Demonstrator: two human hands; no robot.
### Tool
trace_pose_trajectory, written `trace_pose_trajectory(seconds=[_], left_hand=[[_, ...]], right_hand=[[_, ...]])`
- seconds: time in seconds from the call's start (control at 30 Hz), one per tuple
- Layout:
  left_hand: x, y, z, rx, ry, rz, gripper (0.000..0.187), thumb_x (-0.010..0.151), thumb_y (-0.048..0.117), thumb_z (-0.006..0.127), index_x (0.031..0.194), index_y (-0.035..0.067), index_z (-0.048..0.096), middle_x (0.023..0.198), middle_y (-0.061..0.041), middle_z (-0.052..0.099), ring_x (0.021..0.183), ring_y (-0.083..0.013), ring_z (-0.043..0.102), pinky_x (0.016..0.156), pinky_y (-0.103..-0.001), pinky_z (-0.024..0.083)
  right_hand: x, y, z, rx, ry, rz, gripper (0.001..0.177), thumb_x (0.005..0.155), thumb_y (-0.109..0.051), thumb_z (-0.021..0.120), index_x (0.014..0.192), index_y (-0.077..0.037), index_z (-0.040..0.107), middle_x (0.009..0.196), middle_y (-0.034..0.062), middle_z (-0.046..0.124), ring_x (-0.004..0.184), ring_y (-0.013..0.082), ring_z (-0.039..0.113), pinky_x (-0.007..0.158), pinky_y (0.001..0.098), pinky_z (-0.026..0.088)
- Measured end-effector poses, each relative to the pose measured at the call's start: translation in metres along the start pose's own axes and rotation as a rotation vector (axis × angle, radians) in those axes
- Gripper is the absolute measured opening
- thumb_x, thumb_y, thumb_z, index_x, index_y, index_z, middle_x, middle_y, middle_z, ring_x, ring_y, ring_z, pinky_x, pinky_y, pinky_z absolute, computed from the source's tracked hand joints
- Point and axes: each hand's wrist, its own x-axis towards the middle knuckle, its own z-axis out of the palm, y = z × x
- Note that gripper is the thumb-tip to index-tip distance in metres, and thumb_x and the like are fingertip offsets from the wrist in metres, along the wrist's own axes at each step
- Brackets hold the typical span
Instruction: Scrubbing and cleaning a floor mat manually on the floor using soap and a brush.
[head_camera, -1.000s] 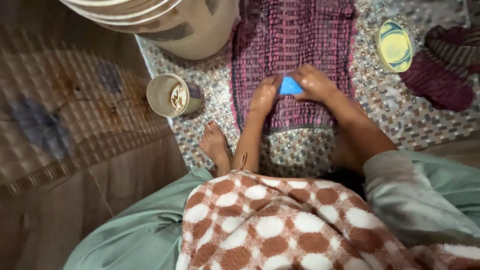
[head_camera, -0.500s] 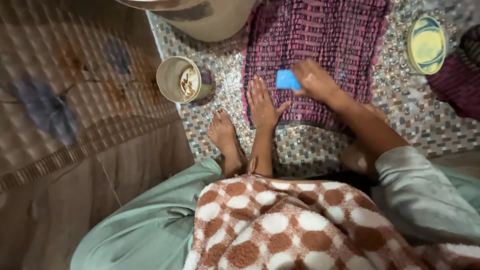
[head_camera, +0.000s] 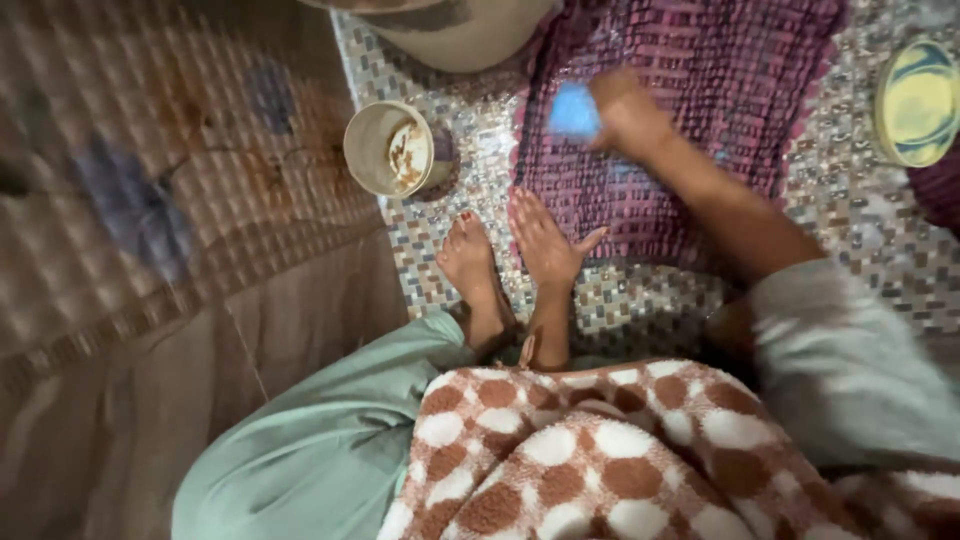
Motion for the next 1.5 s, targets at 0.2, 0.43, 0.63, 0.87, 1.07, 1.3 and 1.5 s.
trace_pose_trajectory(seconds=[0.2,0.43,0.63,0.87,1.07,1.3,1.5], left_hand=[[0.006,0.008,0.004,-0.094,0.109,0.020,0.148,0.065,0.085,0.069,0.159,-0.014,0.012,0.168,-0.033,0.016,0.158,-0.0449,0.018,0.131,-0.053,0.013],[0.010,0.007,-0.005,-0.082,0.057,0.011,0.149,0.063,0.084,0.070,0.159,-0.013,0.011,0.168,-0.034,0.014,0.158,-0.0455,0.017,0.130,-0.054,0.012],[0.003,0.002,0.007,-0.091,0.070,-0.002,0.150,0.064,0.086,0.070,0.161,-0.011,0.010,0.169,-0.031,0.013,0.159,-0.0434,0.014,0.131,-0.053,0.010],[0.008,-0.009,0.015,-0.147,-0.012,0.002,0.157,0.053,0.085,0.077,0.158,-0.010,0.009,0.168,-0.031,0.009,0.158,-0.0432,0.008,0.128,-0.054,0.006],[0.020,-0.005,0.018,-0.068,-0.304,-0.143,0.161,0.049,0.072,0.090,0.159,-0.003,0.001,0.170,-0.026,-0.003,0.158,-0.0396,-0.003,0.127,-0.050,0.003],[0.006,-0.012,0.020,-0.143,-0.248,-0.202,0.150,0.055,0.059,0.094,0.162,0.002,0.005,0.171,-0.024,0.001,0.159,-0.0380,0.000,0.127,-0.052,0.010],[-0.006,0.001,0.098,0.048,-0.028,0.402,0.088,0.084,0.023,0.076,0.161,0.024,0.032,0.171,-0.012,0.019,0.158,-0.0333,0.017,0.126,-0.051,0.016]], right_hand=[[-0.003,0.007,0.013,-0.121,0.084,-0.526,0.064,0.062,-0.016,0.086,0.121,0.002,0.068,0.122,0.0176,0.068,0.110,0.0321,0.059,0.087,0.0435,0.059],[-0.030,-0.038,0.014,0.191,0.273,-0.313,0.033,0.058,-0.021,0.088,0.076,-0.008,0.065,0.079,0.0154,0.063,0.079,0.0378,0.061,0.071,0.0523,0.048],[-0.091,-0.054,0.000,0.039,0.458,0.080,0.036,0.061,-0.016,0.088,0.086,0.001,0.067,0.086,0.0198,0.065,0.082,0.0417,0.061,0.075,0.0534,0.048],[-0.154,-0.047,0.044,0.026,0.551,0.578,0.040,0.068,-0.024,0.091,0.095,-0.003,0.071,0.096,0.0210,0.067,0.091,0.0423,0.061,0.085,0.0532,0.046],[-0.214,-0.066,0.070,-0.027,0.592,0.582,0.052,0.067,-0.025,0.091,0.107,-0.001,0.070,0.104,0.0204,0.068,0.101,0.0417,0.061,0.092,0.0526,0.046],[-0.240,-0.057,0.059,-0.226,0.793,0.936,0.081,0.060,-0.029,0.099,0.121,0.005,0.059,0.114,0.0261,0.059,0.109,0.0472,0.051,0.095,0.0569,0.040],[-0.220,-0.104,0.042,-0.061,0.554,0.694,0.073,0.065,-0.030,0.096,0.122,-0.003,0.060,0.119,0.0227,0.057,0.114,0.0440,0.050,0.100,0.0544,0.042]])
